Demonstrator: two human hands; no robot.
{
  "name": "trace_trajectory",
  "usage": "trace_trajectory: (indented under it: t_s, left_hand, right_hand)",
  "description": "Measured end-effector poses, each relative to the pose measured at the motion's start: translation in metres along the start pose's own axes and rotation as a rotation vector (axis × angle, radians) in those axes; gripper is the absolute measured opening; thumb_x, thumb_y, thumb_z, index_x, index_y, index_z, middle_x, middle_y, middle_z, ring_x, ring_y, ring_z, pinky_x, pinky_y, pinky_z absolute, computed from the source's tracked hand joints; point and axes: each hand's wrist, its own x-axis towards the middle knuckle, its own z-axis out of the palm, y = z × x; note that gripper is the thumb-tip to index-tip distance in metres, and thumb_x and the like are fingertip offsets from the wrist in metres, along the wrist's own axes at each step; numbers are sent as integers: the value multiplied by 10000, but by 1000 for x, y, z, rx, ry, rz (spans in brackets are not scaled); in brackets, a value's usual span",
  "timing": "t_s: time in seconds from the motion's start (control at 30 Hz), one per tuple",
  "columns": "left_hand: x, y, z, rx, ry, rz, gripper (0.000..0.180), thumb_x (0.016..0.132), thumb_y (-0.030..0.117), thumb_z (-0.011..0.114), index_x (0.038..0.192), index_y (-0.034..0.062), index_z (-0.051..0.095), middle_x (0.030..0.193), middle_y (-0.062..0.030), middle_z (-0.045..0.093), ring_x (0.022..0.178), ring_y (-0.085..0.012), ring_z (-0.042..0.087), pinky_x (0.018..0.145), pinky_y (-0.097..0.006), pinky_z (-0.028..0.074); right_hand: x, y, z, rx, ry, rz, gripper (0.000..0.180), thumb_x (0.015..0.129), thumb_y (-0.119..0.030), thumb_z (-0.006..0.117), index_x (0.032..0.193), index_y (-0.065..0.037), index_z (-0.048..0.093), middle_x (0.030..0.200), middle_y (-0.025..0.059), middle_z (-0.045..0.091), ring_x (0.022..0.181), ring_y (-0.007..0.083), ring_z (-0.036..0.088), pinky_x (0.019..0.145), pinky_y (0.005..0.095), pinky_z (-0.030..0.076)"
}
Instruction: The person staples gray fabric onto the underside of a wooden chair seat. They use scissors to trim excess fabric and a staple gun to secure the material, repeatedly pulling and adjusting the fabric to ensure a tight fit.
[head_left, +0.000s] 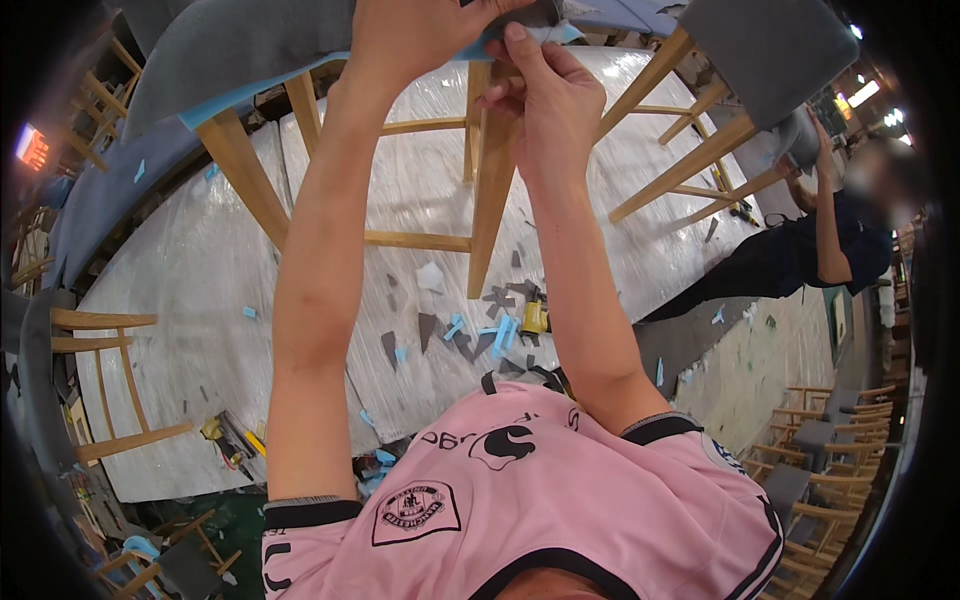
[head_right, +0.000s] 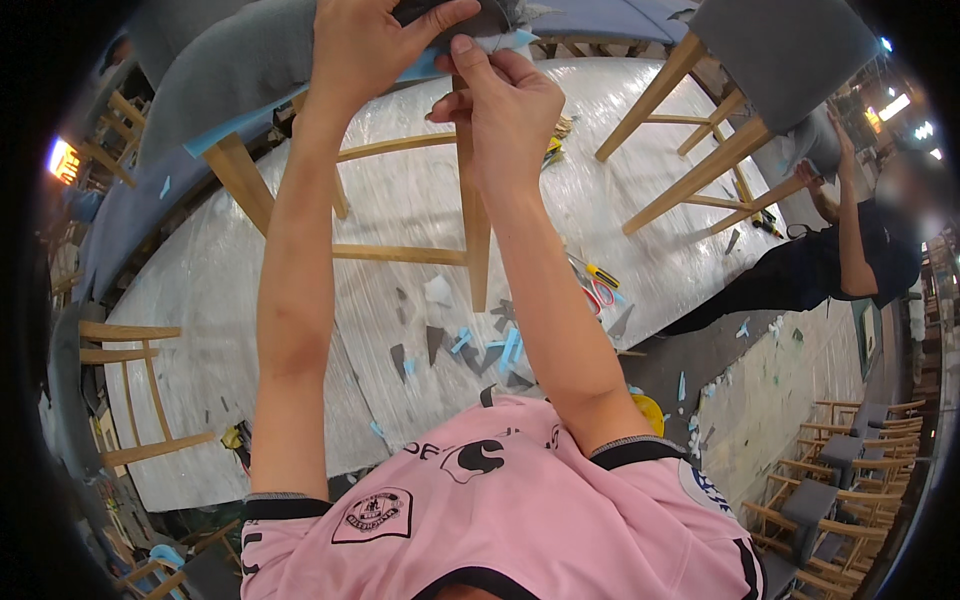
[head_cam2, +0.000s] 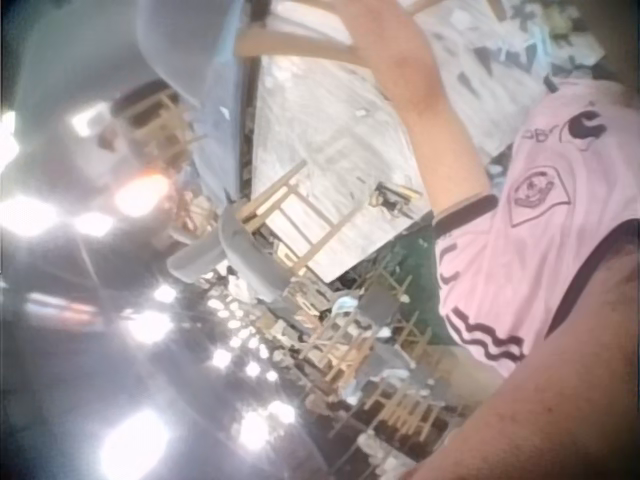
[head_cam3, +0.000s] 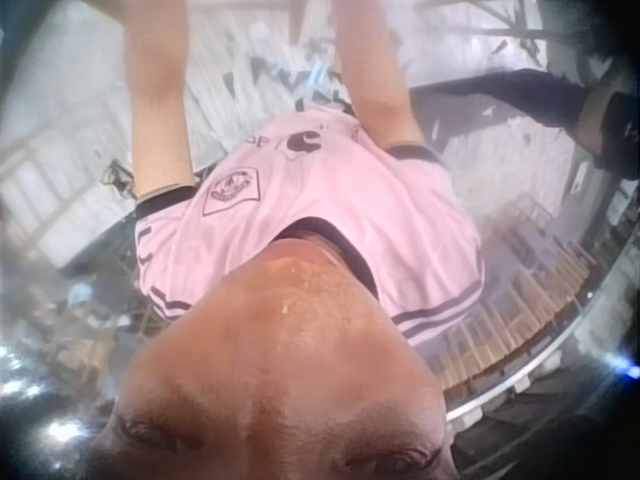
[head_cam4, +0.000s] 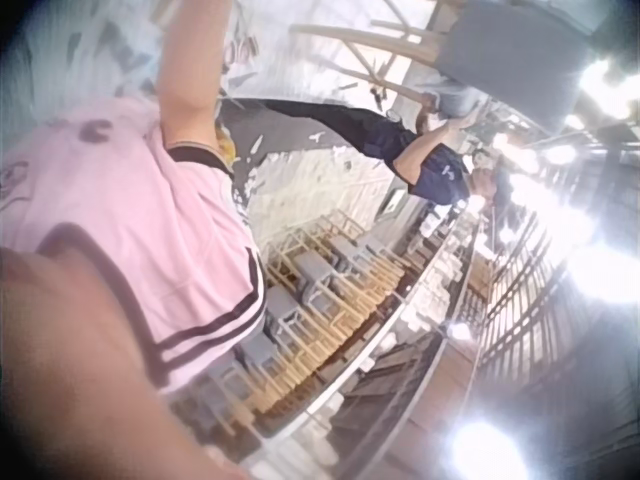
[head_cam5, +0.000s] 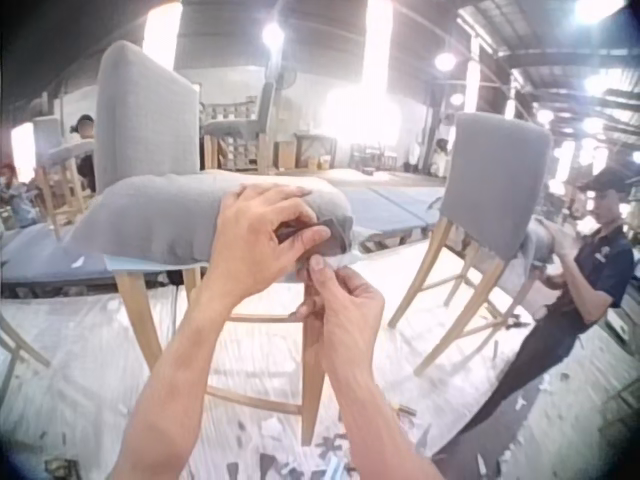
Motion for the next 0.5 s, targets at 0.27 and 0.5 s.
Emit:
trace_trajectory:
  t_s: [0.27, 0.5]
  left_hand:
    - [3, -4, 3, 30, 22, 48, 256, 828, 357, 792, 839, 109, 734, 1033, -73, 748, 1083, -292, 655, 950, -448, 425]
    - [3, -8, 2, 35, 36, 51, 260, 832, 368, 787, 837, 114, 733, 1058, -62, 747, 1062, -293, 655, 948, -450, 426]
  right_hand:
    - [16, 23, -4, -16, -14, -173, 253, 948, -153, 742, 931, 89, 669, 792, 148, 729, 576, 156, 679, 567, 290, 588]
    - [14, 16, -4, -192, 21, -173, 266, 932, -151, 739, 906, 99, 653, 762, 152, 723, 584, 171, 693, 580, 274, 578]
